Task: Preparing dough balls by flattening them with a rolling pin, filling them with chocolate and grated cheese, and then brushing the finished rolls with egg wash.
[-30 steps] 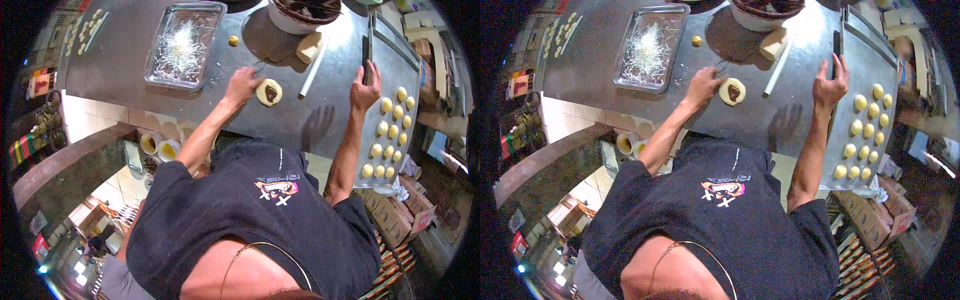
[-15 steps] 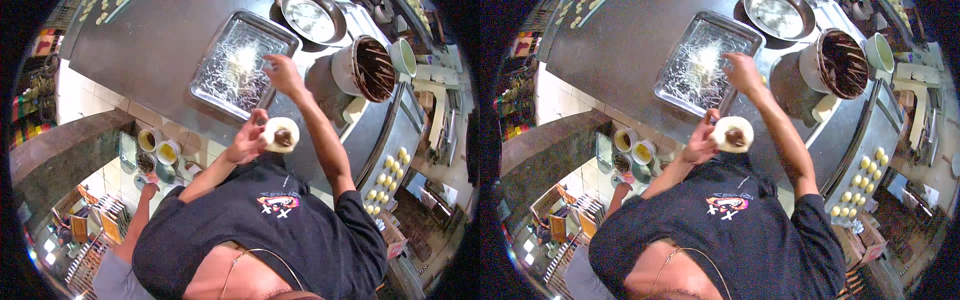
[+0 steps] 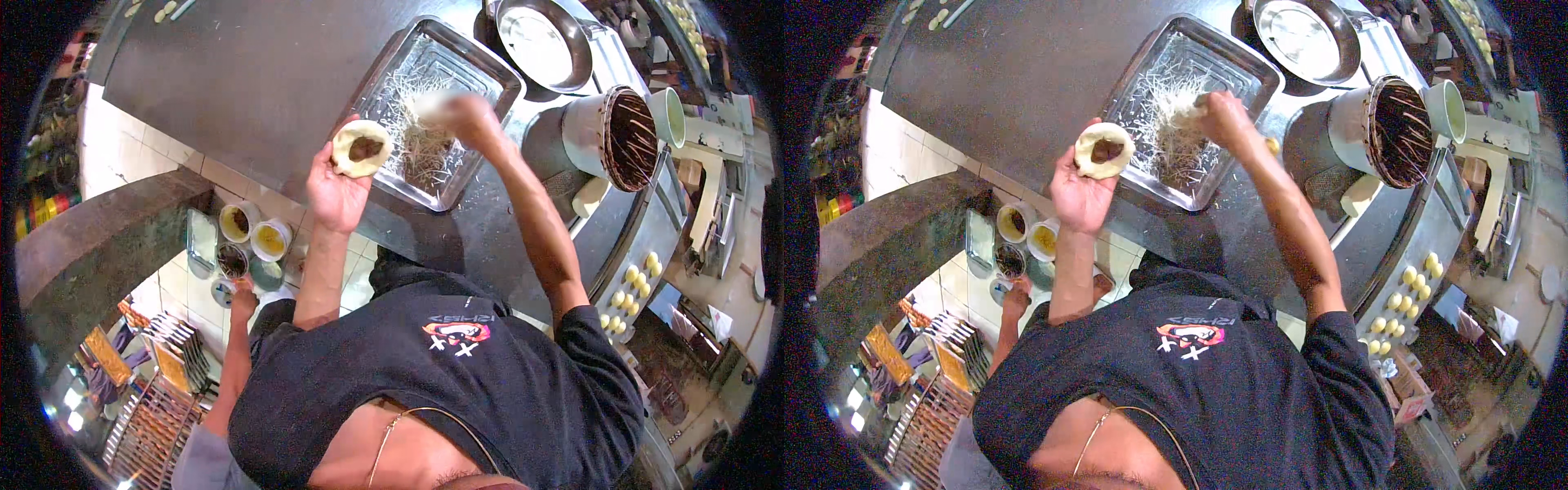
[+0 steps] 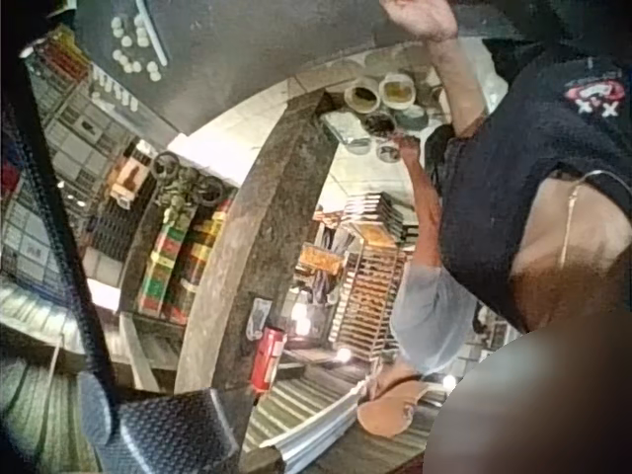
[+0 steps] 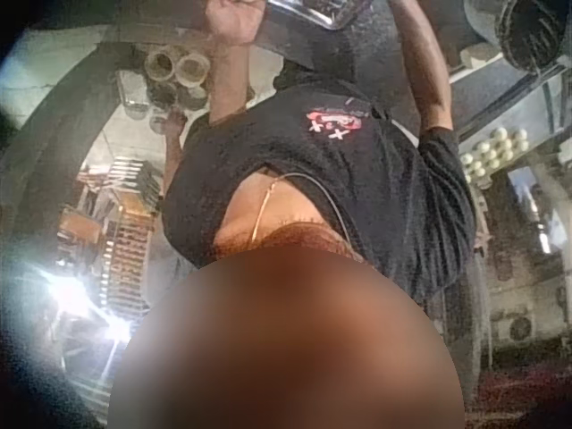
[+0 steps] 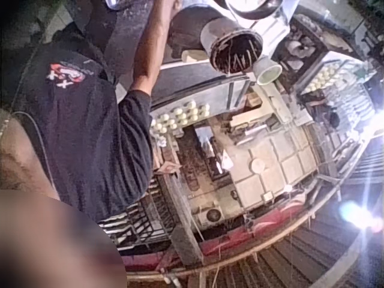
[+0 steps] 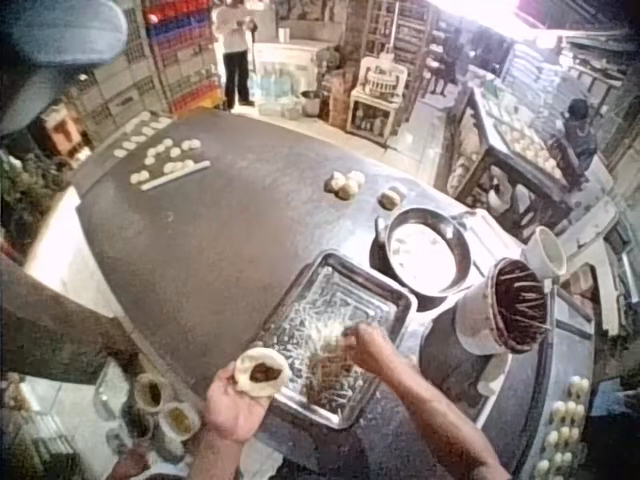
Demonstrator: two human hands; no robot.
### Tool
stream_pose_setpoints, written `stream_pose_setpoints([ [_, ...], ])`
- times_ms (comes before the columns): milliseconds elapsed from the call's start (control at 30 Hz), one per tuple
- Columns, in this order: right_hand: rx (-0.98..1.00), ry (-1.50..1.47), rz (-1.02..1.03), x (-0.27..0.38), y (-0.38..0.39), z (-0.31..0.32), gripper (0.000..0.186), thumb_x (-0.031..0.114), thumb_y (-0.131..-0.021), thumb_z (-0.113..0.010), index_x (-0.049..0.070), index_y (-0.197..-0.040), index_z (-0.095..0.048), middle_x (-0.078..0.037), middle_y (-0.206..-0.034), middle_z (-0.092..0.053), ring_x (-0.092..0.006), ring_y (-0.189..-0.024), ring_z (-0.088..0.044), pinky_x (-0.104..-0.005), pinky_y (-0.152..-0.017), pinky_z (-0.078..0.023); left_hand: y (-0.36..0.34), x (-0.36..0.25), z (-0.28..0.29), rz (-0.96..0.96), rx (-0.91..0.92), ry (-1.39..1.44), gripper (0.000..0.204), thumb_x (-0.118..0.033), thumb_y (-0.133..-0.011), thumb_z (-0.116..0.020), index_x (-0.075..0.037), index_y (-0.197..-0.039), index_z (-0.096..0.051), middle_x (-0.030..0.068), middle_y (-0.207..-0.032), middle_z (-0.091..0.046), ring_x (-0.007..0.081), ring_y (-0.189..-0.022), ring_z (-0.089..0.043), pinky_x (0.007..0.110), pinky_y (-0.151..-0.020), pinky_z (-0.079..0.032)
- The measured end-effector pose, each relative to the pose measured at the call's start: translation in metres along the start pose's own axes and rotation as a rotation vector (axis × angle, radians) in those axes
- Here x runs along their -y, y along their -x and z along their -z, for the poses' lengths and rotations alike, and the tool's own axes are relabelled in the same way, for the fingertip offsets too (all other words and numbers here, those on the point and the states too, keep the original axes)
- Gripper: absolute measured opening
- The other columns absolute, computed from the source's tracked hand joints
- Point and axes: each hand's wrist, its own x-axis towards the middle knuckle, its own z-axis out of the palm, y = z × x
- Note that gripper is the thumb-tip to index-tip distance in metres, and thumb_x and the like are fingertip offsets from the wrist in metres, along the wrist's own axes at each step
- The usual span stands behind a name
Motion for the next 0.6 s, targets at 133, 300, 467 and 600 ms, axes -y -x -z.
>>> stream_pose_setpoints([
  [133, -0.086, 0.203, 0.003, 0.007, 0.014, -0.035, 0.034, 0.015, -0.070, -0.071, 0.005, -0.103, -0.068, -0.020, -0.093, -0.065, -0.0353, -0.086, -0.066, -0.0419, -0.076, -0.054, -0.013, 0.016, -0.015, 0.041, 0.017, 0.071, 0.047, -0.023, -0.094, -0.039, 0.005, -0.132, -0.045, 0.0155, -0.129, -0.054, 0.0281, -0.121, -0.051, 0.044, -0.107, -0.036],
  [300, -0.189, 0.029, -0.040, -0.001, 0.032, -0.017, 0.028, 0.012, -0.071, -0.067, 0.005, -0.098, -0.071, -0.021, -0.088, -0.067, -0.0349, -0.081, -0.067, -0.0390, -0.074, -0.055, -0.037, 0.031, -0.003, 0.048, -0.068, -0.009, 0.044, -0.024, -0.092, -0.041, 0.006, -0.124, -0.050, 0.0170, -0.124, -0.057, 0.0296, -0.118, -0.053, 0.044, -0.106, -0.038],
  [467, -0.243, -0.551, -0.275, 0.037, 0.048, 0.042, 0.028, 0.015, -0.079, -0.072, -0.001, -0.102, -0.070, -0.012, -0.087, -0.072, -0.0153, -0.078, -0.068, -0.0273, -0.073, -0.055, -0.056, 0.044, -0.014, 0.106, -0.102, -0.282, 0.043, -0.024, -0.094, -0.043, 0.006, -0.123, -0.050, 0.0165, -0.123, -0.058, 0.0279, -0.116, -0.056, 0.042, -0.104, -0.041],
  [600, -0.390, -1.144, -0.200, 0.062, 0.049, 0.034, 0.029, 0.011, -0.077, -0.076, 0.001, -0.103, -0.070, -0.010, -0.085, -0.072, -0.0074, -0.075, -0.065, -0.0231, -0.068, -0.053, -0.065, 0.062, -0.017, 0.155, -0.061, -0.284, 0.042, -0.026, -0.096, -0.042, 0.004, -0.124, -0.050, 0.0145, -0.120, -0.060, 0.0243, -0.113, -0.056, 0.040, -0.102, -0.042],
])
